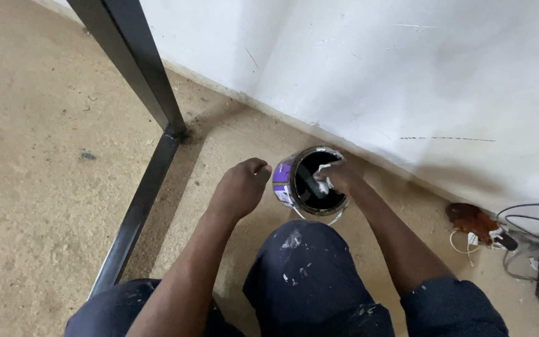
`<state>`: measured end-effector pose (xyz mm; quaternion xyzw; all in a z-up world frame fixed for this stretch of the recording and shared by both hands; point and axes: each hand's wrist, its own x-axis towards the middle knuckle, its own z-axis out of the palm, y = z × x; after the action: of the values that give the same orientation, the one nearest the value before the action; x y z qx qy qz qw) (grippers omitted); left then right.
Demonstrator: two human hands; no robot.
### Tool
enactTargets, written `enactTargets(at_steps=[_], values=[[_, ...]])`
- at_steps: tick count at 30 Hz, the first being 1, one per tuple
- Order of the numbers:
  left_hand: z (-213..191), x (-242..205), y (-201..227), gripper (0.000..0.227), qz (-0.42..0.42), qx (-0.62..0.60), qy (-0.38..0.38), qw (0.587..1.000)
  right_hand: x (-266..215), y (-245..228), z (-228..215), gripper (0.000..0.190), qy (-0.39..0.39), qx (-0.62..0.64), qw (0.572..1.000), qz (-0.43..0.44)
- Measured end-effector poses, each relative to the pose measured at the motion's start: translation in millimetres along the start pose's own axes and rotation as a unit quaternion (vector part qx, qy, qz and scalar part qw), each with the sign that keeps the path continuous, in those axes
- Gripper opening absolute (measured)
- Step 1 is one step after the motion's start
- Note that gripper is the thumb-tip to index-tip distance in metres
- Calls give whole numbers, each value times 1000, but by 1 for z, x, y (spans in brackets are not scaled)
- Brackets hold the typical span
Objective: Applying black paint to a metal frame using a cloth dipped in a paint can.
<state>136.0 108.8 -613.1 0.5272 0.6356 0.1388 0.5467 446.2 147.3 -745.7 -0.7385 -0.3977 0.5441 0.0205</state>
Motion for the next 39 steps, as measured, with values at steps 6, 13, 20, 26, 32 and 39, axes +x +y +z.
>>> enactTargets(at_steps=[6,13,20,26,32,39], values=[[-4,-7,3,44,1,0,-10,1000,10,22,9,70,7,-134,991,0],[-7,-11,6,44,1,7,-14,1000,-9,-14,10,44,-78,-154,985,13],[-10,-14,9,44,1,10,-15,1000,6,-22,-4,61,-58,-120,979,157],[0,-3,-3,41,11,-6,6,1000,-10,1,13,74,-31,-274,960,-47],[-2,-1,-11,41,16,-14,5,1000,-12,-3,17,76,-70,-378,922,-44],[0,4,-13,42,13,-9,-1,1000,-38,-38,-1,79,-45,-141,988,48]])
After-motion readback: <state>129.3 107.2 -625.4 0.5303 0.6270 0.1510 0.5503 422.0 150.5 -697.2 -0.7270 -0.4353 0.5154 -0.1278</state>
